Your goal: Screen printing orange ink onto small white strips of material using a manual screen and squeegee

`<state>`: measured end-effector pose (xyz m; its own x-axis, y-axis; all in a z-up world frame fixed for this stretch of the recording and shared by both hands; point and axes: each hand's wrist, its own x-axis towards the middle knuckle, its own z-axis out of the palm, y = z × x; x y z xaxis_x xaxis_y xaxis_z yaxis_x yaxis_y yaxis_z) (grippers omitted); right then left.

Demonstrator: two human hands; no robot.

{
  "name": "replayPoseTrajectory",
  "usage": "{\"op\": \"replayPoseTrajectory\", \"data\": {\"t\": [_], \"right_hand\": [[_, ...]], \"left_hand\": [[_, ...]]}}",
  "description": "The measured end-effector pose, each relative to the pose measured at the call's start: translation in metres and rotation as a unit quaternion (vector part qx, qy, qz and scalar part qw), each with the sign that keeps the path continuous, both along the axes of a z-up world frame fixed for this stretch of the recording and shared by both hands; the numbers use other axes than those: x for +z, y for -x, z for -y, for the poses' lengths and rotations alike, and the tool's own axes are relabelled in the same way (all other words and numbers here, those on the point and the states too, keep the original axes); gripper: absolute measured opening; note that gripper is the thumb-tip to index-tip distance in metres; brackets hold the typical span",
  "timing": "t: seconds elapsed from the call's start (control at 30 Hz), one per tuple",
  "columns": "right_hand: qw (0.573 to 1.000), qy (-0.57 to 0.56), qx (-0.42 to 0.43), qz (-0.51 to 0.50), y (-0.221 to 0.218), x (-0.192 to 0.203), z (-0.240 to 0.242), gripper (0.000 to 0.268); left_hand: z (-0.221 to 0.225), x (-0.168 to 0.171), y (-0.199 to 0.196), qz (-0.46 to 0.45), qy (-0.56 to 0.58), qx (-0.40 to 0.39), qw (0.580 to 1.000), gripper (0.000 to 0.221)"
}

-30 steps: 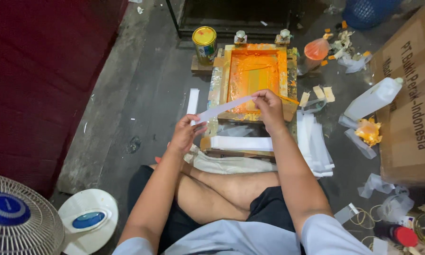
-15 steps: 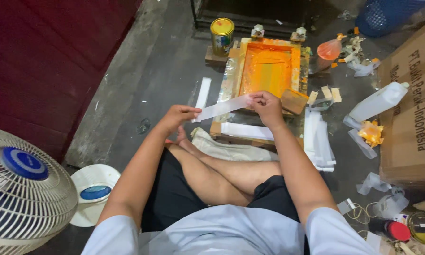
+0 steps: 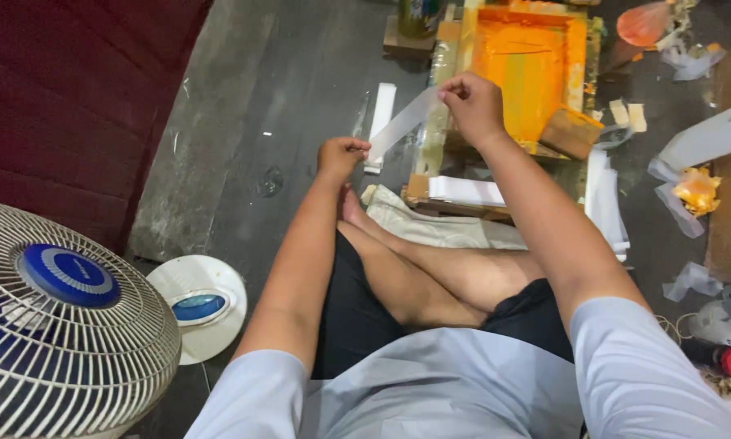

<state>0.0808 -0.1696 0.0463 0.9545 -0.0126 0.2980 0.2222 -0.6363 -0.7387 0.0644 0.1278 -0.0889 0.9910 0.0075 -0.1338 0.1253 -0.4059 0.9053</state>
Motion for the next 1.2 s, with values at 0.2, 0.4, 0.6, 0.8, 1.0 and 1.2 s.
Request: {"op": "replayPoseTrajectory", "data": {"t": [0.2,0.4,0.6,0.8,1.0,1.2], "right_hand": [[0.995,0.072,0.070,-0.006,-0.059,-0.006,-0.059,0.018],[0.978,0.194,0.075,0.000,-0.139,-0.086,-0.066,0.038],[0.973,0.194,0.016,-0.123,-0.181,-0.121,-0.078,0.033],[0.959,0.228,0.051,-0.160,-0.197,-0.157,-0.080,0.025],[0.958,0.232,0.072,-0.151,-0.190,-0.150,-0.083,0.033],[0.951,0.259,0.065,-0.154,-0.194,-0.159,-0.082,0.034]], "left_hand": [[0.003,0.031,0.010,-0.152,-0.030,0.054,0.986,0.026],[0.015,-0.028,-0.014,-0.150,-0.065,0.030,0.986,0.021],[0.030,-0.035,-0.024,-0.154,-0.113,0.029,0.981,0.026],[0.037,-0.043,-0.031,-0.175,-0.093,0.028,0.980,0.028],[0.041,-0.035,-0.032,-0.181,-0.079,0.029,0.980,0.030],[0.042,-0.081,-0.038,-0.110,-0.158,0.011,0.981,0.036]]}}
